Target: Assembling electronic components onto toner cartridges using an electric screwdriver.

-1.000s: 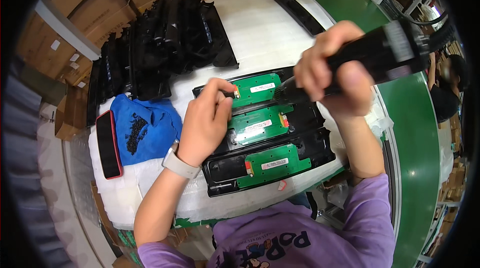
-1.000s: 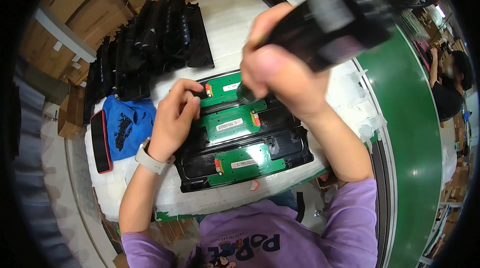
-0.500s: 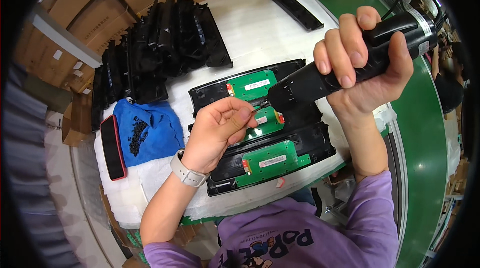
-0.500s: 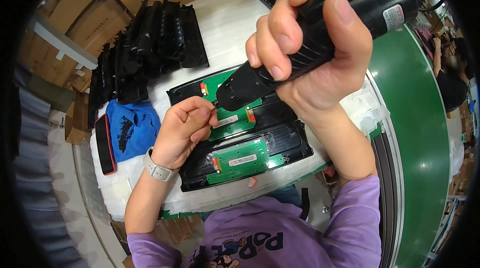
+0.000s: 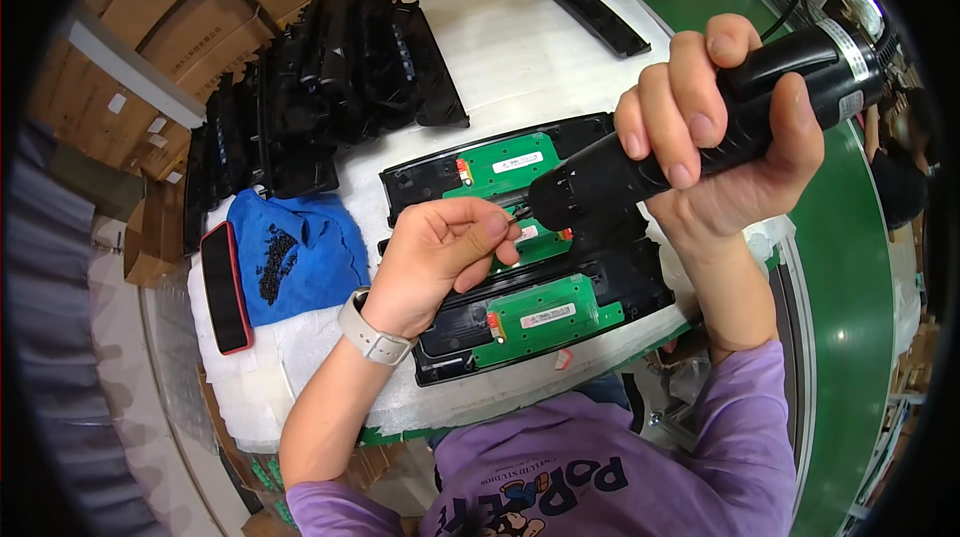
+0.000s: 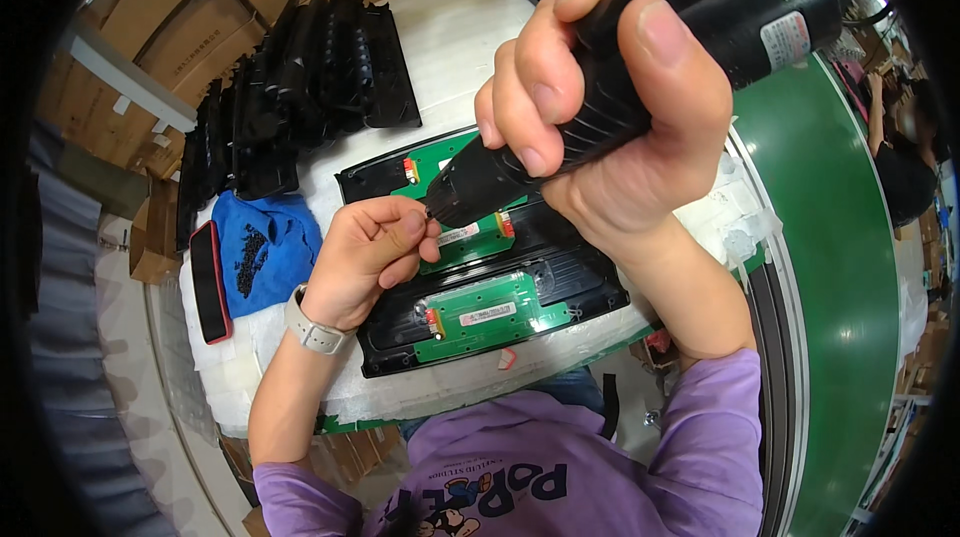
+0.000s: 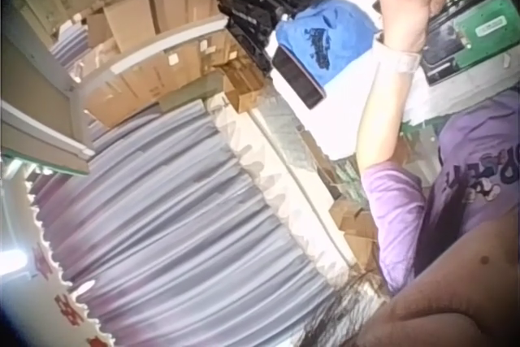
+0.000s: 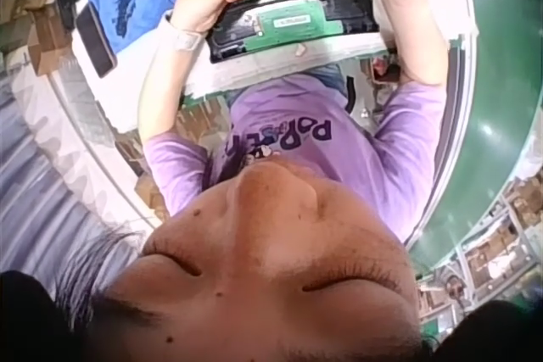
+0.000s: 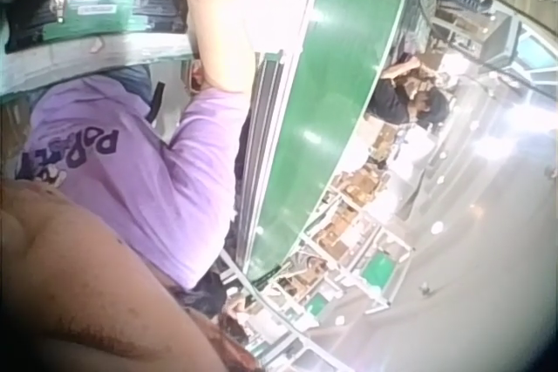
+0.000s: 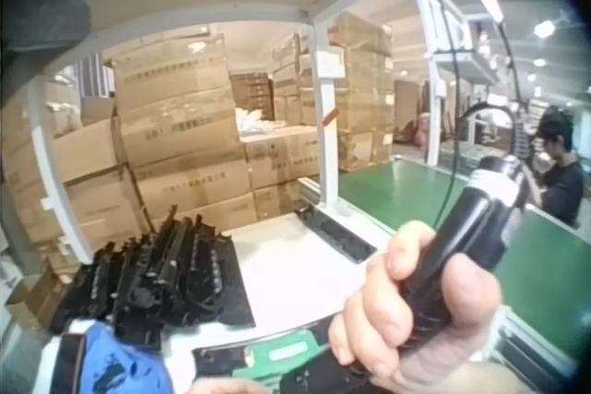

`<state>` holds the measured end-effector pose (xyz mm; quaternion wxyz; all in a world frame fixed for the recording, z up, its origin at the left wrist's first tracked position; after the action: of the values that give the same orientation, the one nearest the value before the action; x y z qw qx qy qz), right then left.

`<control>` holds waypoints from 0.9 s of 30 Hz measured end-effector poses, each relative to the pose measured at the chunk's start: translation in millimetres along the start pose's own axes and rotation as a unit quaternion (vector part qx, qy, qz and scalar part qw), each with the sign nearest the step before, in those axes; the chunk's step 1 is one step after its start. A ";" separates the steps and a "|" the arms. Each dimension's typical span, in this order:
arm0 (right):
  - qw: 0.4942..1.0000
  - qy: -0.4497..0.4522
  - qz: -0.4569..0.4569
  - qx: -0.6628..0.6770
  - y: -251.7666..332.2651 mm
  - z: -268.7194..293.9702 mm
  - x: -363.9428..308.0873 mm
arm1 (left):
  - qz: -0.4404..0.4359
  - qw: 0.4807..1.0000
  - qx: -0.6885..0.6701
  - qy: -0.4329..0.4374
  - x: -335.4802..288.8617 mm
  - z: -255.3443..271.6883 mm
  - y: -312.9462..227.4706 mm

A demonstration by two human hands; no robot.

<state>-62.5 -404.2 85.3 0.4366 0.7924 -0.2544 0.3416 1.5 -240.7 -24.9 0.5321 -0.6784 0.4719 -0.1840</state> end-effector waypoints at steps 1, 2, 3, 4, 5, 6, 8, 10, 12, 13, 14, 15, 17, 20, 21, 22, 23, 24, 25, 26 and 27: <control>1.000 -0.018 0.002 -0.002 0.8 0.9 0.3 | 0.008 1.000 -0.008 0.009 0.2 -1.4 0.7; 0.999 -0.035 0.004 -0.001 0.4 2.0 0.3 | 0.007 1.000 -0.008 0.008 -0.1 -1.1 1.7; 0.999 -0.035 0.004 0.000 -0.2 2.0 0.5 | -0.003 1.000 -0.015 0.007 -0.1 -0.5 2.1; 0.998 -0.068 0.001 0.015 -1.3 5.8 0.9 | -0.014 1.000 -0.022 0.006 -0.4 -0.2 2.0; 0.994 -0.102 -0.002 0.028 -2.1 9.6 1.2 | -0.014 1.000 -0.023 0.007 -0.4 -2.4 2.5; 0.994 -0.102 -0.002 0.028 -3.2 9.9 2.5 | -0.023 1.000 0.005 -0.013 -0.3 -4.0 2.1; 0.985 -0.161 -0.034 0.059 -10.1 16.7 4.3 | -0.032 0.998 0.032 -0.033 -0.9 -4.2 0.4; 0.983 -0.162 -0.077 0.024 -16.5 16.9 7.2 | -0.085 0.982 0.122 -0.120 -1.6 5.3 -8.3; 0.984 -0.147 -0.088 -0.041 -22.6 15.3 7.8 | -0.076 0.992 -0.019 -0.103 1.3 16.8 -7.7; 0.977 -0.112 -0.113 -0.139 -25.0 13.6 5.8 | -0.088 0.988 -0.040 -0.121 0.3 19.8 -6.8; 0.974 -0.109 -0.111 -0.162 -26.3 14.3 4.9 | -0.101 0.983 -0.062 -0.137 1.6 20.5 -5.0; 0.972 -0.103 -0.116 -0.177 -27.6 15.0 4.2 | -0.104 0.983 -0.066 -0.135 2.7 19.5 -3.3; 0.968 -0.093 -0.119 -0.198 -32.3 16.1 3.3 | -0.107 0.984 -0.026 -0.141 3.2 20.2 -0.7; 0.965 -0.082 -0.120 -0.219 -38.7 18.2 3.0 | -0.111 0.987 0.004 -0.118 3.8 21.8 -0.2; 0.965 -0.080 -0.123 -0.219 -40.2 17.6 3.6 | -0.112 0.987 0.001 -0.119 3.9 23.0 0.2; 0.964 -0.082 -0.123 -0.220 -41.1 17.4 3.9 | -0.113 0.985 0.017 -0.126 4.4 24.2 0.3; 0.963 -0.085 -0.123 -0.222 -41.1 17.2 4.2 | -0.114 0.984 0.032 -0.132 4.6 24.8 0.0; 0.963 -0.088 -0.123 -0.224 -41.1 16.8 4.3 | -0.114 0.984 0.030 -0.132 4.4 25.0 -0.3; 0.963 -0.088 -0.124 -0.224 -42.0 15.7 4.3 | -0.108 0.986 0.026 -0.128 4.0 24.6 -0.2; 0.962 -0.089 -0.125 -0.225 -44.1 15.8 4.1 | -0.101 0.987 0.023 -0.125 4.8 24.4 0.7; 0.962 -0.091 -0.126 -0.225 -46.2 15.9 3.9 | -0.100 0.987 0.023 -0.126 5.7 24.4 1.9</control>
<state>-22.5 -395.7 58.3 0.6185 0.7269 -0.2615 0.1439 21.8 -232.0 -37.0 0.5814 -0.7277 0.3268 -0.1599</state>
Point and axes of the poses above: each hand's wrist, its own x-axis towards the middle knuckle, its own z-axis out of the back of the hand, y = z × x, the point moved 5 cm from there along x, towards the middle knuckle, and after that the axes turned 2 degrees about z, right-handed, at the moved point
